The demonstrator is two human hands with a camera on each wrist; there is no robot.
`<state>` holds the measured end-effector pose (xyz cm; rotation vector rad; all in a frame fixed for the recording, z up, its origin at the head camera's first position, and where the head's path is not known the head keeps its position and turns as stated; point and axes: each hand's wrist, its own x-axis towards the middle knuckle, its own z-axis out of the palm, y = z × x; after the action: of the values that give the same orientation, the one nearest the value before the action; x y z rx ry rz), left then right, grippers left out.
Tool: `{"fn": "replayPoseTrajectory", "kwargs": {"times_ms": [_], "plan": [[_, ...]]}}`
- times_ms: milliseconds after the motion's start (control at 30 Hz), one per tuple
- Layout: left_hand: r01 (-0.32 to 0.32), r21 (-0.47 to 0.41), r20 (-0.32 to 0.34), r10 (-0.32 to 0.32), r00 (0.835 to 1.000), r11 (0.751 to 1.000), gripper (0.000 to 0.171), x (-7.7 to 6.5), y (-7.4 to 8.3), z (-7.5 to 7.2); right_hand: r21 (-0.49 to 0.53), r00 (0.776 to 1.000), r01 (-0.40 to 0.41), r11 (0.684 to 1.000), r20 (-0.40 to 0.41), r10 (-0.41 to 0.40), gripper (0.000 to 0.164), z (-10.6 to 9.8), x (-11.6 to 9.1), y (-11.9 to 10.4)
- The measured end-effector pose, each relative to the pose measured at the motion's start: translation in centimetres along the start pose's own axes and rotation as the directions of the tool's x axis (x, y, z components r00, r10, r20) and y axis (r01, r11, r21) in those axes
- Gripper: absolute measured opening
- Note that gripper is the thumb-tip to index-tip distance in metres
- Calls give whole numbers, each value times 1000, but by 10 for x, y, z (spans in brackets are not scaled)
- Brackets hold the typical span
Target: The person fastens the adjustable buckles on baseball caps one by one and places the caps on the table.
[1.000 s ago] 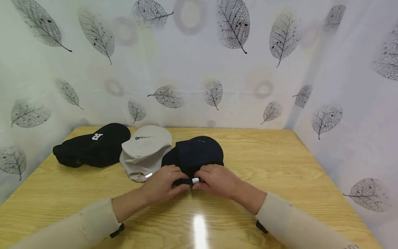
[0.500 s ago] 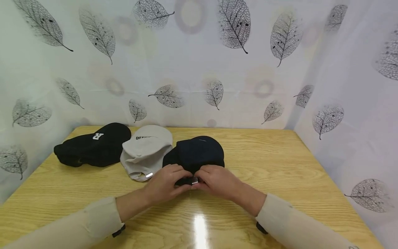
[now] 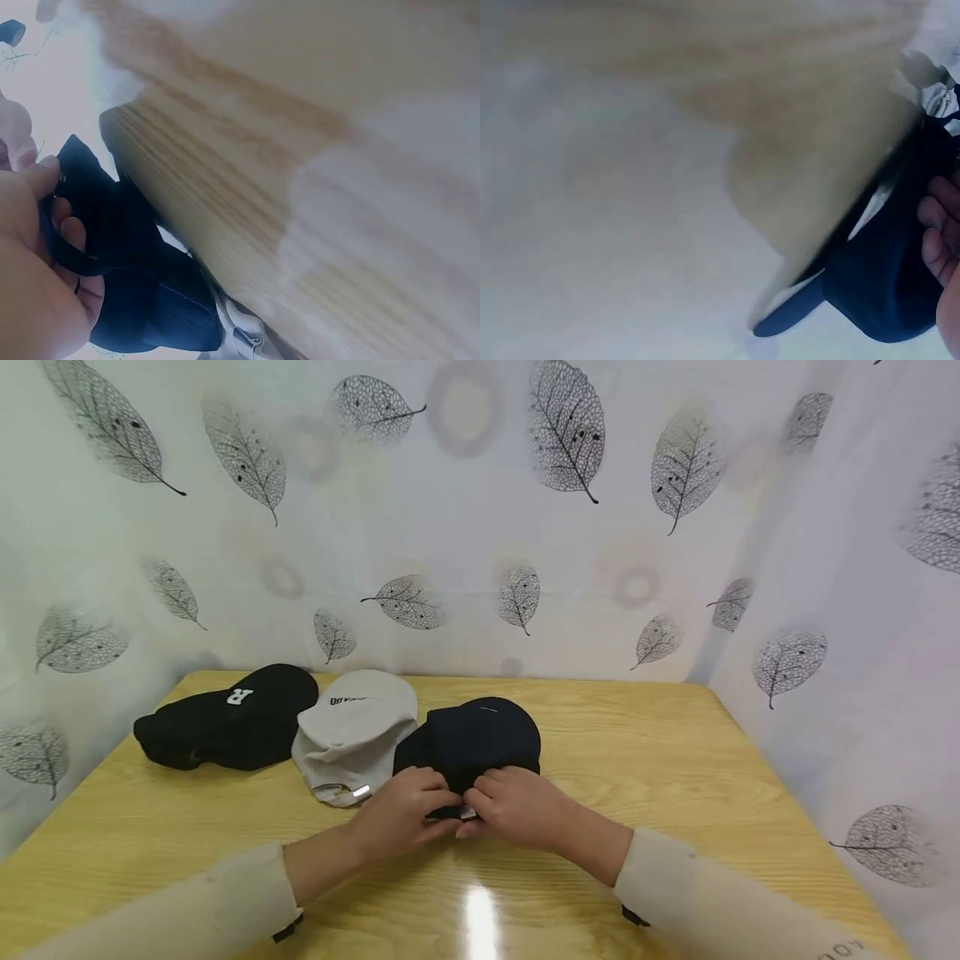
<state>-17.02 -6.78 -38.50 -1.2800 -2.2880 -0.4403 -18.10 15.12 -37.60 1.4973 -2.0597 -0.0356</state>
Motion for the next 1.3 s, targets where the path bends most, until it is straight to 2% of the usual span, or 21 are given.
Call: {"fn": "replayPoseTrajectory", "kwargs": {"times_ms": [200,400,567,733,900,1067,1300], "plan": [[41,-18,1,-41,999,999,19,1,3,-2,63,998,-65,996,11,64,23,5,-5,0],[90,-73,-1,-90,996,993,19,3,2,-7,103,993,-118,988,28,116,27,3,-7,3],[107,-82,14,-106,994,991,20,5,0,-8,176,988,-151,973,23,150,19,1,-7,4],[111,-91,18,-110,994,990,20,4,-1,-9,245,982,-188,951,54,180,9,2,-6,3],[82,-59,-10,-83,997,995,16,5,0,-8,292,970,-241,926,106,219,6,0,-6,2],[70,-50,-48,-72,996,996,15,5,2,-6,300,975,-220,928,78,206,5,3,-7,2],[64,-93,-100,-73,992,994,20,4,3,-2,321,983,-173,931,5,181,9,7,-8,0]]}}
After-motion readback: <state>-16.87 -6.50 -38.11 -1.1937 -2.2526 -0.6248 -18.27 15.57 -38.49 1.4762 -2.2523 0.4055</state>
